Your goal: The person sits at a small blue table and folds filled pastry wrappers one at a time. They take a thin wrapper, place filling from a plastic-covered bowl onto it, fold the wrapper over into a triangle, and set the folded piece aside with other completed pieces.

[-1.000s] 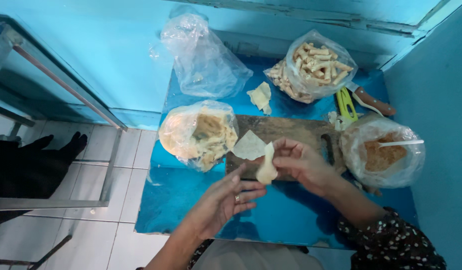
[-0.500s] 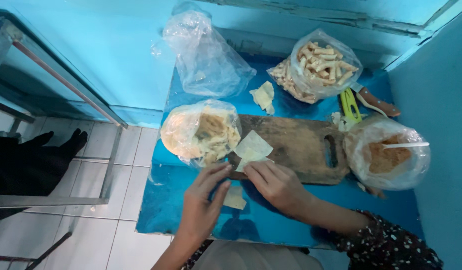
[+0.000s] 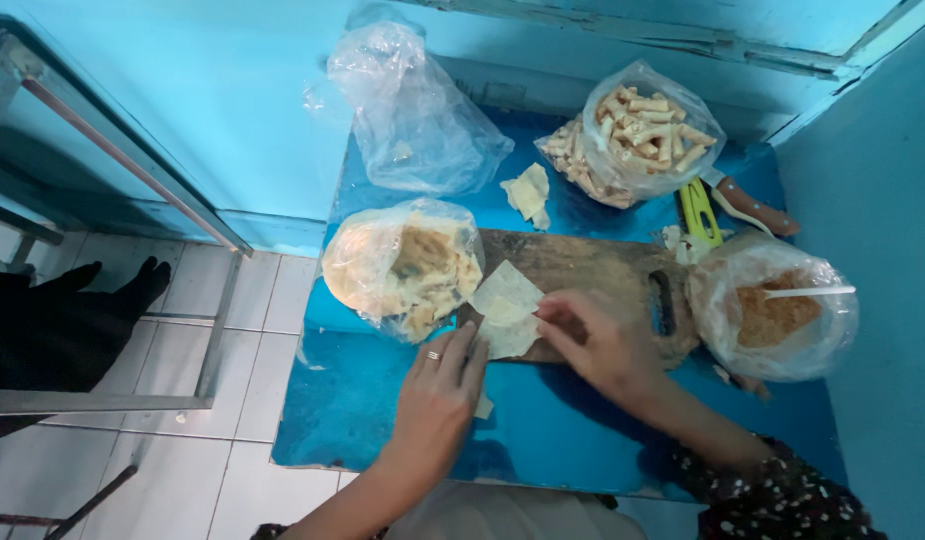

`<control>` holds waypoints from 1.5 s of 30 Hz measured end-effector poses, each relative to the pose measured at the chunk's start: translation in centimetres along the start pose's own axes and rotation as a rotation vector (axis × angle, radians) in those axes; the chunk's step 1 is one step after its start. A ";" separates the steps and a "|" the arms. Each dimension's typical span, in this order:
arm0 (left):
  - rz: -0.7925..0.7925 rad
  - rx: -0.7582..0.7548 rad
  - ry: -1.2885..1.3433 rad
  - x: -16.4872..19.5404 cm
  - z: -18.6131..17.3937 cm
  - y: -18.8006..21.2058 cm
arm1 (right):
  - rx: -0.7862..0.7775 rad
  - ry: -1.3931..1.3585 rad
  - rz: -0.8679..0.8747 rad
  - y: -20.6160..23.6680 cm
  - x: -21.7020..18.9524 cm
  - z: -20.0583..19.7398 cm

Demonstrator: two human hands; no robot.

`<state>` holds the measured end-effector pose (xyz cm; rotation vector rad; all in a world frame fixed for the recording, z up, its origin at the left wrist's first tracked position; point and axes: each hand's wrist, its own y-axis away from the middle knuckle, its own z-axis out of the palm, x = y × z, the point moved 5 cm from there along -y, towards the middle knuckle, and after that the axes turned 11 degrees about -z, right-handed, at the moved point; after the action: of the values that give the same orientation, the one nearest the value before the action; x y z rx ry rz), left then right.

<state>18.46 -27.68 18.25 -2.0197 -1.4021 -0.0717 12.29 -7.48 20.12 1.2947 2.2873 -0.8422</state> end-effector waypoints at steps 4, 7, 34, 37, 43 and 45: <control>0.050 -0.011 -0.101 0.2 0.5 0.0 | 0.039 0.196 -0.176 0.3 -1.2 0.4; 0.100 0.004 -0.165 0.4 0.7 -0.2 | 0.026 -0.110 -0.009 0.3 -0.1 1.0; 0.262 -0.105 -0.291 2.1 3.9 -2.8 | -0.110 0.601 -0.889 -10.6 -5.7 4.2; 0.260 -0.128 -0.229 1.8 4.4 -2.5 | -0.213 0.879 -0.847 -13.1 -5.4 7.9; 0.269 -0.053 -0.221 2.0 4.0 -2.5 | -0.276 0.530 -0.757 -14.9 -3.8 7.8; 0.278 -0.059 -0.254 2.0 3.7 -2.7 | -0.274 0.224 -0.666 -15.9 -2.8 6.5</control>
<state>15.83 -23.47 17.58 -2.3174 -1.2631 0.2764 0.17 -19.83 21.83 0.5209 2.9422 -0.5503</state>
